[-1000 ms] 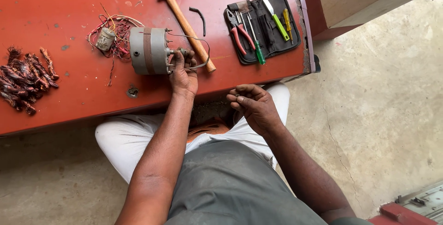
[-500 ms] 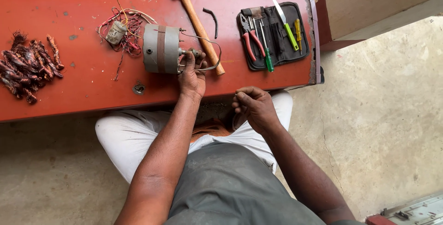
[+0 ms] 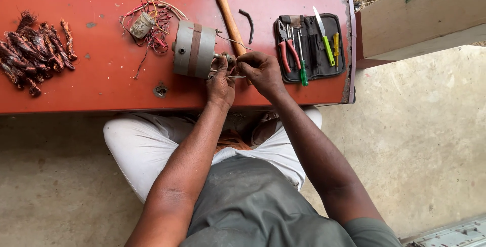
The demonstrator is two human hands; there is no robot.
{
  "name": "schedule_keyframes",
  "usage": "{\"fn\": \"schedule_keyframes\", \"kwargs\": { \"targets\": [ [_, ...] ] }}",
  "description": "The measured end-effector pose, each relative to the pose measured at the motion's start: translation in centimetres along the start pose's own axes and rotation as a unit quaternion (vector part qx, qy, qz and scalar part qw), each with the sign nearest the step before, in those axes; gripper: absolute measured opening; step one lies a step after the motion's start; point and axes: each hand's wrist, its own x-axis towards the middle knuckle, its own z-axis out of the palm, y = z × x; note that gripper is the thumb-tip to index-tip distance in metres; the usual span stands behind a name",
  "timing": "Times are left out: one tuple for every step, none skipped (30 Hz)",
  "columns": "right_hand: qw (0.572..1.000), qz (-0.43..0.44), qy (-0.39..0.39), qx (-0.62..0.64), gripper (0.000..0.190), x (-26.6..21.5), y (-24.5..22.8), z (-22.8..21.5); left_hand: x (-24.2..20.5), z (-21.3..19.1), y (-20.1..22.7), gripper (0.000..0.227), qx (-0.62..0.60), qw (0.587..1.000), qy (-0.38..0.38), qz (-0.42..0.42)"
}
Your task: Repairing or rewinding an electric fan motor using tools and copper wire.
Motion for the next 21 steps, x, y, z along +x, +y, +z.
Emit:
{"fn": "schedule_keyframes", "kwargs": {
  "targets": [
    [1.0,0.001,-0.002,-0.002,0.019,0.2,0.2,0.1,-0.2,0.1,0.2,0.031,-0.002,1.0,0.001,0.001],
    [0.999,-0.013,-0.001,-0.037,0.019,0.5,0.3,0.2,-0.2,0.4,0.3,0.032,0.005,1.0,0.007,-0.007],
    [0.997,-0.026,-0.001,-0.072,0.019,0.7,0.4,0.3,-0.2,0.6,0.5,0.033,0.012,1.0,0.013,-0.015],
    [0.997,-0.026,-0.001,-0.073,0.019,0.8,0.2,0.4,-0.2,0.4,0.4,0.033,0.011,1.0,0.014,-0.015],
    [0.994,-0.037,0.002,-0.105,0.019,0.8,-0.1,0.6,-0.1,0.2,0.3,0.033,0.014,1.0,0.019,-0.021],
    [0.989,-0.049,0.004,-0.138,0.018,0.8,-0.3,0.7,0.0,0.0,0.2,0.033,0.017,0.999,0.025,-0.027],
    [0.989,-0.049,0.003,-0.139,0.018,1.0,0.1,0.7,0.0,-0.2,0.1,0.033,0.016,0.999,0.026,-0.027],
    [0.985,-0.076,0.003,-0.154,0.017,1.1,0.4,0.7,0.1,-0.4,0.0,0.034,0.016,0.999,0.028,-0.029],
    [0.98,-0.104,0.003,-0.168,0.017,1.3,0.7,0.6,0.2,-0.5,-0.1,0.035,0.016,0.999,0.03,-0.032],
    [0.98,-0.104,0.002,-0.169,0.017,1.4,0.9,0.6,0.1,-0.5,0.0,0.035,0.015,0.999,0.03,-0.032],
    [0.979,-0.119,-0.001,-0.166,0.016,1.5,1.1,0.6,0.1,-0.5,0.0,0.035,0.016,0.999,0.033,-0.033],
    [0.977,-0.135,-0.003,-0.163,0.016,1.7,1.2,0.6,0.1,-0.4,0.0,0.036,0.018,0.999,0.034,-0.034],
    [0.977,-0.135,-0.003,-0.164,0.016,1.7,0.5,0.7,0.0,-0.2,0.1,0.036,0.018,0.999,0.033,-0.034],
    [0.98,-0.11,-0.005,-0.168,0.016,1.6,-0.3,0.8,-0.1,0.0,0.3,0.037,0.018,0.999,0.03,-0.033],
    [0.981,-0.085,-0.008,-0.172,0.016,1.5,-1.0,1.0,-0.2,0.1,0.5,0.038,0.018,0.999,0.027,-0.032],
    [0.981,-0.084,-0.008,-0.172,0.016,1.6,-1.0,0.9,-0.3,0.2,0.6,0.038,0.018,0.999,0.028,-0.032],
    [0.979,-0.078,-0.01,-0.189,0.016,1.6,-1.0,0.9,-0.3,0.3,0.7,0.038,0.017,0.999,0.022,-0.035],
    [0.976,-0.072,-0.013,-0.206,0.015,1.6,-1.1,0.9,-0.5,0.4,0.8,0.039,0.017,0.999,0.016,-0.037],
    [0.976,-0.071,-0.013,-0.205,0.015,1.6,-0.8,0.9,-0.6,0.3,0.9,0.039,0.018,0.999,0.017,-0.037],
    [0.971,-0.101,-0.016,-0.218,0.014,1.6,-0.6,0.8,-0.6,0.3,0.9,0.039,0.017,0.999,0.013,-0.041],
    [0.964,-0.13,-0.019,-0.23,0.013,1.5,-0.4,0.8,-0.7,0.3,1.0,0.039,0.016,0.999,0.009,-0.044]
  ]
}}
